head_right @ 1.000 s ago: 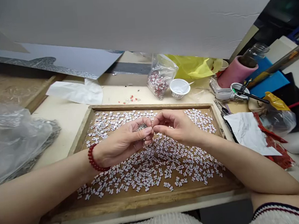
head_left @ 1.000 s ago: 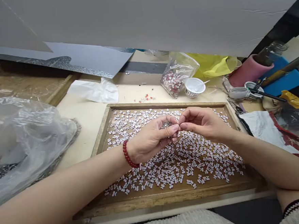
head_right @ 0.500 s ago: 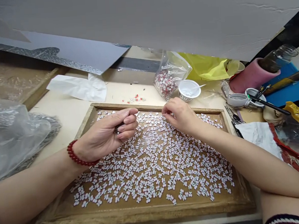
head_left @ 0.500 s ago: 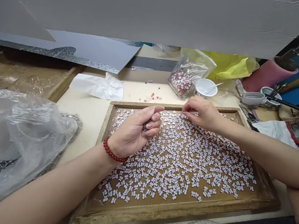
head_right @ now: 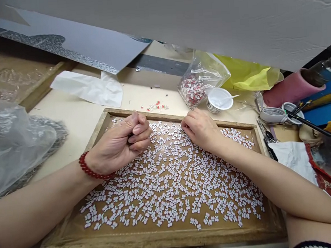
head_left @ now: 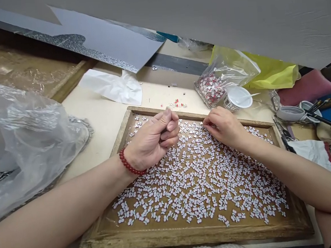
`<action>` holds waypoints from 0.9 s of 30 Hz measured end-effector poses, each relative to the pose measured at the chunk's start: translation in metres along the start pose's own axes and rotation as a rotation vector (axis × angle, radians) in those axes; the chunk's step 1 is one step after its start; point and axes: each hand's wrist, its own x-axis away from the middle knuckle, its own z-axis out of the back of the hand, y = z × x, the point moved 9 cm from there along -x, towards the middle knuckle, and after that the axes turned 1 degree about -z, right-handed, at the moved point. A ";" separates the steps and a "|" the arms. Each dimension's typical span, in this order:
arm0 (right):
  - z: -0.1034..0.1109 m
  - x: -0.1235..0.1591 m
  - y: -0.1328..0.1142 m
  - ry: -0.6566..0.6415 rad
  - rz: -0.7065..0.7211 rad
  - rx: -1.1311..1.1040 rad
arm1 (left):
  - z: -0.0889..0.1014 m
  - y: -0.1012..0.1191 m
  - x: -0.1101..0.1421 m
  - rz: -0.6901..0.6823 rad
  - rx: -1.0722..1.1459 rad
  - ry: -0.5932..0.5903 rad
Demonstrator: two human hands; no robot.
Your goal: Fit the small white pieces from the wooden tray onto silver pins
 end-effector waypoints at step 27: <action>0.027 -0.026 -0.111 0.158 0.290 0.192 | 0.000 -0.012 -0.003 0.105 0.319 -0.018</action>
